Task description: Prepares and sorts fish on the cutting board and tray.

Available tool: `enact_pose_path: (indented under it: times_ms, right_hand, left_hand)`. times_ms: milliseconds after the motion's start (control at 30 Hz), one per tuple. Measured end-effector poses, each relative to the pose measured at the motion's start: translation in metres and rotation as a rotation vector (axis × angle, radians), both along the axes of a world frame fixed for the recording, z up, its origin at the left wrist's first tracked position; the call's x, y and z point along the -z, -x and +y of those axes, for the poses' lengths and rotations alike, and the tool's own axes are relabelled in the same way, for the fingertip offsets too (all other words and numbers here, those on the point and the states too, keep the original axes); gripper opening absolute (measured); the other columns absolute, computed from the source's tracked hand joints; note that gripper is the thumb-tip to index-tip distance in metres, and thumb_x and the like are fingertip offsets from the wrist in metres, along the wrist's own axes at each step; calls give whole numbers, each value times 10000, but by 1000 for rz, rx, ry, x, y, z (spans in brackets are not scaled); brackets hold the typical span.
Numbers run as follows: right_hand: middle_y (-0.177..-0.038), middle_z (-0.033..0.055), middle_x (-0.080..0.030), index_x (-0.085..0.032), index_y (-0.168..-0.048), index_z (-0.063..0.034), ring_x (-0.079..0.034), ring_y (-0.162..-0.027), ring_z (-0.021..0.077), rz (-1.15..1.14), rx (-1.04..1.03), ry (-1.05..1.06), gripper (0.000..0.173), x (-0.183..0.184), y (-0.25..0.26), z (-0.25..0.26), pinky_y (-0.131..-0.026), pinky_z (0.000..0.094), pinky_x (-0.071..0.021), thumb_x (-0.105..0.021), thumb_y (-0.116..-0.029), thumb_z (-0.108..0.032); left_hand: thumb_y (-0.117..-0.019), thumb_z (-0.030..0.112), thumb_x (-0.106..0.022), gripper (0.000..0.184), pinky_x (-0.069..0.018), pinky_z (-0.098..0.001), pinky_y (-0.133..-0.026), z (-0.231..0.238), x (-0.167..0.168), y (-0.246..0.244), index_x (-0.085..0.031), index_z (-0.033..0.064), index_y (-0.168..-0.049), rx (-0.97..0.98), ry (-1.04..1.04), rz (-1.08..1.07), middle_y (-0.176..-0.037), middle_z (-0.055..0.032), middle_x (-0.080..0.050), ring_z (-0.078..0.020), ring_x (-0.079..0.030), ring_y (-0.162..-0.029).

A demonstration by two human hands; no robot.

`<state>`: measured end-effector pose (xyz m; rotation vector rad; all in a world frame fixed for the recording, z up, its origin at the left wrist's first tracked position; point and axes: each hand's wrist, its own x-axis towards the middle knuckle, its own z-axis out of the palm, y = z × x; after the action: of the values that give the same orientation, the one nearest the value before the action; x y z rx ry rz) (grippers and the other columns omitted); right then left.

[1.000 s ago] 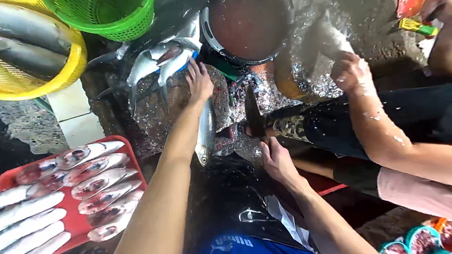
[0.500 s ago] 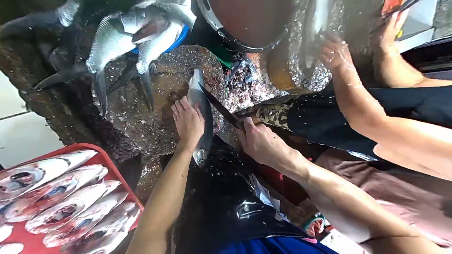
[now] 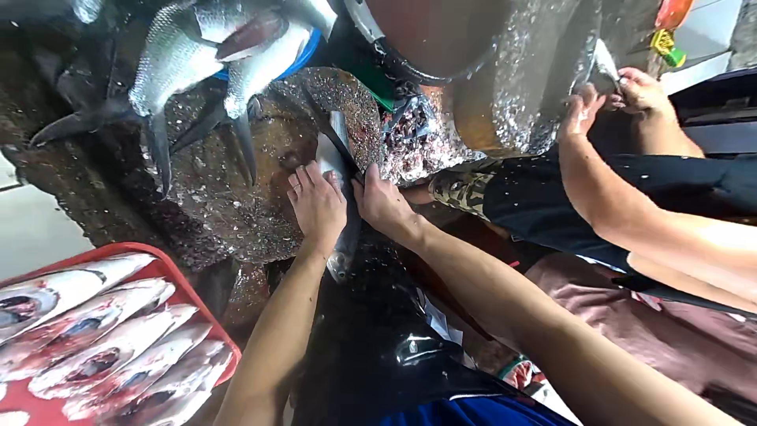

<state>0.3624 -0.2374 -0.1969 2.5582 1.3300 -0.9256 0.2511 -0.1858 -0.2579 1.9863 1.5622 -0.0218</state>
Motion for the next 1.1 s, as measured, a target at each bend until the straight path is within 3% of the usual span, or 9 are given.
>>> enact_pose_path:
  times_ms: [133,333,433,567,633,700,767,967,1100]
  right_hand:
    - [-739,108,-635,-490,-1231,-96,-690,-646,322,53,-34,140,401,-44,-11,-21,-545,527,-575,-397,-1089,-460]
    - [-805,148,-684,-476,-1356,-70,-723,-737,348,52,69,73,491,16,-13,-48,-653,558,-595,-400,-1076,-467]
    - [-761,141,-655,-487,-1306,-113,-698,-647,338,100,39,148,444,-29,-11,-70,-547,554,-583,-410,-1078,-485]
    - [-850,138,-665,-519,-1231,-99,-715,-821,356,3,-52,361,405,-97,-15,-80,-687,557,-585,-388,-1088,-454]
    - [-785,111,-646,-511,-1187,-93,-715,-779,335,-54,-111,332,387,-114,-11,-86,-659,521,-584,-372,-1094,-442]
    - [-753,101,-633,-501,-1193,-96,-711,-746,328,-76,-130,321,385,-120,-5,-84,-634,508,-581,-376,-1093,-446]
    - [-754,98,-635,-491,-1220,-104,-712,-740,331,-97,-147,329,401,-117,-2,-75,-620,510,-580,-373,-1091,-465]
    - [-830,129,-656,-496,-1180,-108,-720,-789,357,-129,-112,413,392,-111,8,-50,-627,535,-585,-383,-1086,-471]
    - [-876,167,-696,-527,-1248,-72,-730,-823,385,-51,37,179,468,-28,10,-5,-673,582,-589,-394,-1076,-487]
  left_hand:
    - [-1096,414,-303,507,-459,-575,-1013,-2,-1,3,-487,54,-1402,9,-29,11,-1423,-217,-515,-412,-489,-1338]
    - [-1089,440,-254,564,-433,-605,-1056,5,3,-5,-484,50,-1424,-11,-14,33,-1454,-224,-505,-415,-449,-1394]
    - [-1088,455,-240,585,-431,-613,-1066,-11,0,3,-476,50,-1436,5,15,43,-1482,-226,-487,-417,-433,-1413]
    - [-1089,436,-253,558,-417,-609,-1066,-5,0,0,-501,36,-1388,-27,-21,4,-1417,-235,-519,-414,-453,-1380]
    - [-1090,387,-324,498,-412,-602,-1082,-2,-2,-1,-494,27,-1390,-19,-19,22,-1422,-240,-511,-425,-447,-1385]
    - [-952,214,-558,500,-424,-601,-1072,-3,-3,0,-469,23,-1405,4,8,61,-1459,-239,-481,-432,-437,-1396]
    - [-863,163,-657,599,-425,-597,-1068,0,-4,-1,-452,20,-1408,8,21,78,-1480,-245,-455,-433,-429,-1398]
    - [-1065,326,-385,435,-451,-584,-1033,0,-1,-1,-483,36,-1373,10,6,65,-1435,-223,-494,-417,-456,-1374]
    - [-1093,378,-319,439,-448,-577,-1037,4,-1,-4,-520,53,-1308,-9,18,80,-1423,-203,-519,-393,-459,-1387]
